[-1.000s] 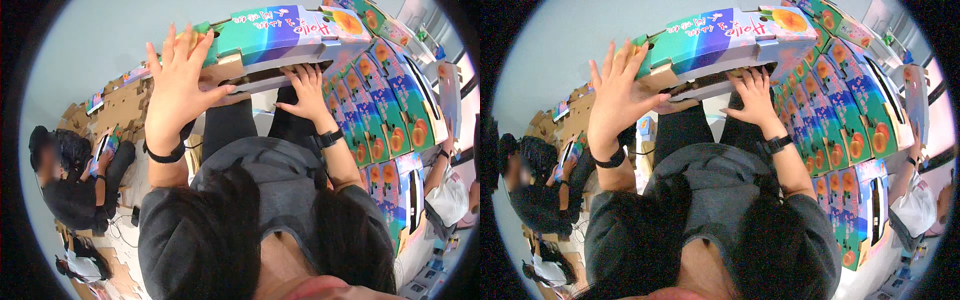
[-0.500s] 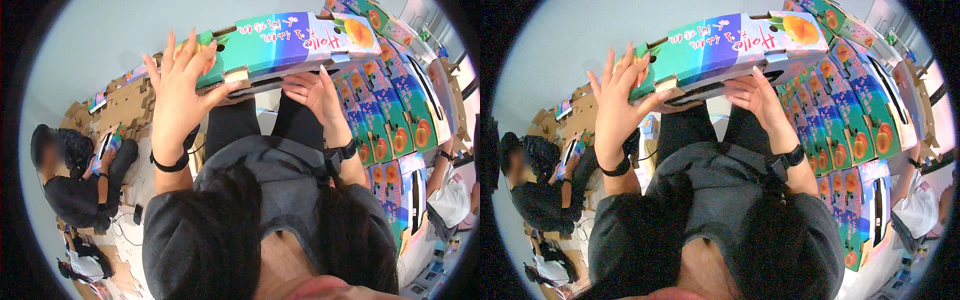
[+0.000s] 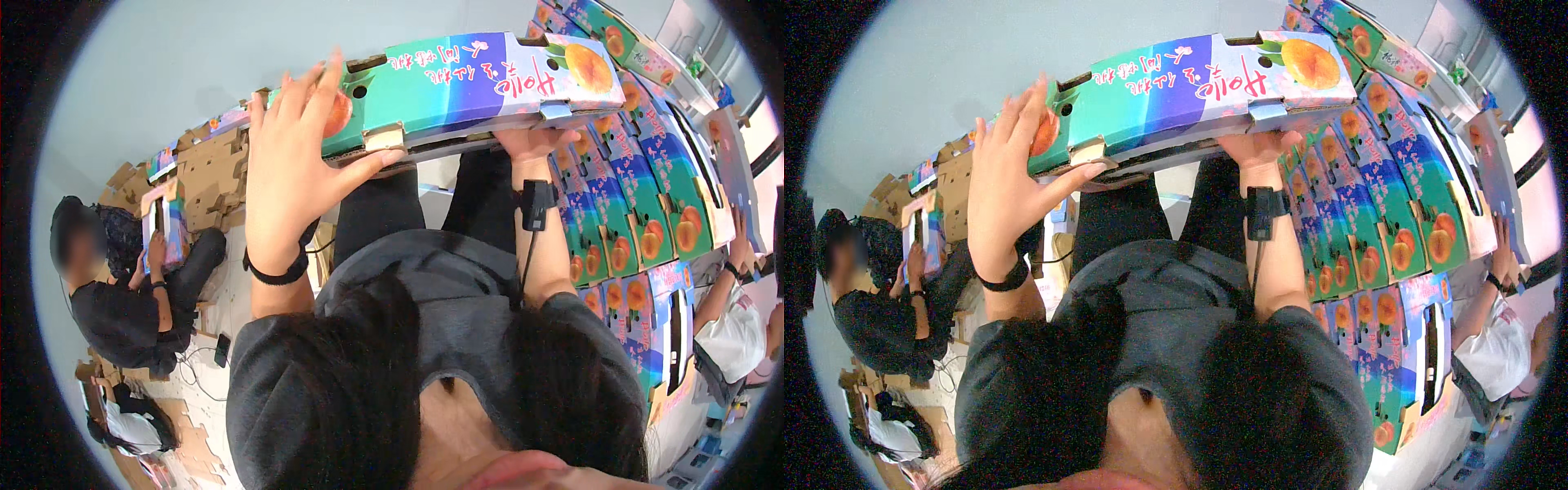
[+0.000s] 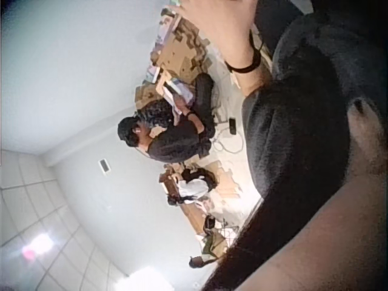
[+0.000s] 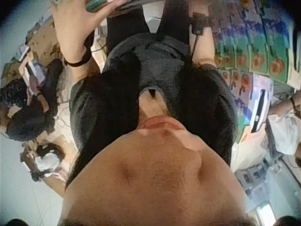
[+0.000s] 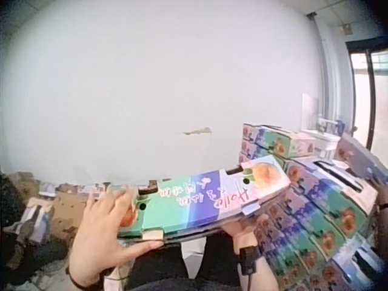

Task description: Assemble cardboard boxes for shipping fruit.

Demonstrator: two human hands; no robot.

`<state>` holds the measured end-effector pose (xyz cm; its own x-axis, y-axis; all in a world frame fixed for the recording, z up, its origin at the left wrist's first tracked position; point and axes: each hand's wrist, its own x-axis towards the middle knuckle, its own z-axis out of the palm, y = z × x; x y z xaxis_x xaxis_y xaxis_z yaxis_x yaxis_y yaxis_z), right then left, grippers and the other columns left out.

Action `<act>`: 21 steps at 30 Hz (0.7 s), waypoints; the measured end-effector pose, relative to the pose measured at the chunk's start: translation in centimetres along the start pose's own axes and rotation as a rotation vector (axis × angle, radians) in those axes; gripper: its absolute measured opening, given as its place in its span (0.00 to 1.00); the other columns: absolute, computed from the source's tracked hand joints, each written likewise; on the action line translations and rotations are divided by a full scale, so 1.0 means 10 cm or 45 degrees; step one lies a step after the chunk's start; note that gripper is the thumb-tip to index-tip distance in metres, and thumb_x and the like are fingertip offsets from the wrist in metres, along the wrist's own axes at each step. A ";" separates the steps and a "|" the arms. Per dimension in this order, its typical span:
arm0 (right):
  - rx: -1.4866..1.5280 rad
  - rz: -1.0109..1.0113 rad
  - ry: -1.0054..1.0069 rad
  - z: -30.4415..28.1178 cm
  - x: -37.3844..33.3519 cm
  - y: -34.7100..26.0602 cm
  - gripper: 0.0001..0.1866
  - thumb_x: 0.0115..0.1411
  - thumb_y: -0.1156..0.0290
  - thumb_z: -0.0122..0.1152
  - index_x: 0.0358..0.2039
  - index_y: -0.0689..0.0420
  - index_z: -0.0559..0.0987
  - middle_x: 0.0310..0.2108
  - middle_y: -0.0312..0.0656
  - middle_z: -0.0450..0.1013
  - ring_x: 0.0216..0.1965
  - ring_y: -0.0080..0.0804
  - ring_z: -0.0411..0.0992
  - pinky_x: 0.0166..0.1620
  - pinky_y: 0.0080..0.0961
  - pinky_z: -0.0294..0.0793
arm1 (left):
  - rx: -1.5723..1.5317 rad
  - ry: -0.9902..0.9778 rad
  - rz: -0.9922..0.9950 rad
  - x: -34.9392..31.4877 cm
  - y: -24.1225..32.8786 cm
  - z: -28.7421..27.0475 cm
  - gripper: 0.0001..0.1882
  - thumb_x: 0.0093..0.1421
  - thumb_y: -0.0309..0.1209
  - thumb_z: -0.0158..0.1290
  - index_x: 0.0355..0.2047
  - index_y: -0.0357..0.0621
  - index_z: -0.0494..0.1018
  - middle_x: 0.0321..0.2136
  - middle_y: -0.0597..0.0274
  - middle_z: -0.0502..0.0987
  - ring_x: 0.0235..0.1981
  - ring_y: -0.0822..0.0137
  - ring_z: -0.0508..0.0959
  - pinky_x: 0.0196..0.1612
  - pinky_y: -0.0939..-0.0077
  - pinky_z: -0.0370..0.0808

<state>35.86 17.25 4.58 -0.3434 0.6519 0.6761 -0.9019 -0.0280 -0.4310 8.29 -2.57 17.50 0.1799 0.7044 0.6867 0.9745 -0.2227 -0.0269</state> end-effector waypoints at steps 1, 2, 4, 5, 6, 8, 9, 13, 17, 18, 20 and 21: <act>0.072 -0.059 -0.059 -0.03 0.02 0.02 0.60 0.31 0.38 0.80 0.65 0.46 0.64 0.66 0.36 0.60 0.66 0.39 0.56 0.68 0.48 0.54 | -0.042 -0.031 -0.014 0.03 0.01 -0.02 0.56 0.43 0.58 0.67 0.68 0.48 0.58 0.63 0.44 0.65 0.63 0.39 0.64 0.64 0.34 0.55; 0.077 -0.061 -0.059 -0.05 0.01 0.03 0.60 0.31 0.38 0.80 0.65 0.46 0.64 0.66 0.36 0.60 0.66 0.39 0.56 0.68 0.48 0.54 | -0.037 -0.034 -0.014 0.05 0.00 0.00 0.56 0.43 0.58 0.67 0.68 0.48 0.58 0.63 0.44 0.65 0.63 0.39 0.64 0.64 0.34 0.55; -0.021 -0.084 0.120 -0.08 0.02 0.08 0.56 0.35 0.44 0.80 0.64 0.47 0.65 0.64 0.36 0.61 0.66 0.39 0.57 0.66 0.47 0.58 | -0.141 0.124 -0.014 0.09 -0.03 0.05 0.61 0.42 0.61 0.66 0.68 0.38 0.54 0.60 0.40 0.67 0.61 0.39 0.67 0.62 0.36 0.59; 0.206 -0.078 0.029 -0.14 -0.01 0.10 0.50 0.40 0.50 0.80 0.64 0.47 0.66 0.63 0.37 0.63 0.65 0.39 0.59 0.63 0.47 0.63 | -0.136 0.123 -0.010 0.09 -0.06 0.08 0.61 0.42 0.61 0.66 0.68 0.38 0.54 0.60 0.40 0.67 0.61 0.39 0.67 0.62 0.36 0.59; 0.209 -0.081 0.030 -0.09 -0.01 0.11 0.50 0.40 0.50 0.80 0.64 0.47 0.66 0.63 0.37 0.63 0.65 0.39 0.59 0.63 0.47 0.63 | -0.002 0.062 -0.012 0.08 -0.11 0.11 0.62 0.42 0.62 0.66 0.67 0.35 0.54 0.59 0.41 0.68 0.60 0.39 0.68 0.62 0.39 0.60; 0.099 -0.115 0.207 0.04 -0.04 0.12 0.47 0.41 0.54 0.80 0.62 0.47 0.68 0.61 0.37 0.66 0.62 0.40 0.63 0.61 0.46 0.66 | 0.134 -0.003 -0.012 0.09 -0.13 0.11 0.63 0.41 0.63 0.65 0.66 0.32 0.55 0.58 0.41 0.69 0.59 0.39 0.70 0.61 0.41 0.61; 0.098 -0.123 0.216 0.02 -0.07 0.11 0.47 0.41 0.54 0.80 0.62 0.47 0.68 0.61 0.37 0.66 0.62 0.40 0.63 0.61 0.46 0.66 | 0.145 -0.025 -0.042 0.11 -0.09 0.09 0.62 0.40 0.64 0.65 0.65 0.32 0.57 0.57 0.42 0.70 0.58 0.41 0.70 0.61 0.42 0.62; 0.047 -0.143 0.245 -0.04 -0.10 0.09 0.45 0.41 0.54 0.81 0.60 0.47 0.70 0.59 0.36 0.68 0.61 0.40 0.65 0.59 0.46 0.69 | 0.186 0.056 -0.050 0.07 -0.04 0.11 0.56 0.38 0.63 0.66 0.59 0.32 0.66 0.56 0.44 0.71 0.55 0.45 0.73 0.60 0.47 0.64; 0.045 -0.110 0.209 -0.06 -0.12 0.08 0.52 0.39 0.49 0.81 0.63 0.47 0.66 0.63 0.36 0.63 0.64 0.38 0.60 0.64 0.47 0.61 | 0.152 0.124 -0.067 0.02 0.03 0.11 0.52 0.39 0.60 0.68 0.55 0.32 0.70 0.54 0.45 0.73 0.53 0.47 0.74 0.58 0.51 0.66; 0.006 -0.068 0.219 -0.01 -0.12 0.08 0.56 0.37 0.47 0.81 0.65 0.49 0.63 0.66 0.35 0.60 0.66 0.37 0.57 0.69 0.48 0.52 | 0.114 0.165 -0.052 0.02 0.02 0.12 0.51 0.38 0.60 0.68 0.54 0.32 0.70 0.53 0.45 0.73 0.52 0.47 0.74 0.56 0.53 0.67; -0.036 -0.057 0.229 0.11 -0.13 0.09 0.54 0.39 0.44 0.79 0.64 0.48 0.64 0.65 0.34 0.61 0.65 0.36 0.58 0.69 0.47 0.52 | 0.076 0.204 -0.039 0.02 0.00 0.15 0.50 0.38 0.59 0.69 0.53 0.32 0.71 0.52 0.46 0.74 0.51 0.46 0.74 0.55 0.54 0.68; 0.038 0.026 0.306 0.24 -0.14 0.11 0.52 0.40 0.41 0.77 0.63 0.48 0.65 0.65 0.34 0.62 0.65 0.35 0.59 0.68 0.46 0.53 | 0.044 0.209 -0.052 0.04 -0.02 0.18 0.50 0.38 0.59 0.69 0.53 0.32 0.71 0.51 0.46 0.74 0.50 0.46 0.74 0.54 0.55 0.68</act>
<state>34.75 14.49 4.56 -0.2924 0.8126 0.5041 -0.9039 -0.0628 -0.4231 8.38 -1.04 16.52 0.1186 0.5923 0.7969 0.9851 -0.1707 -0.0197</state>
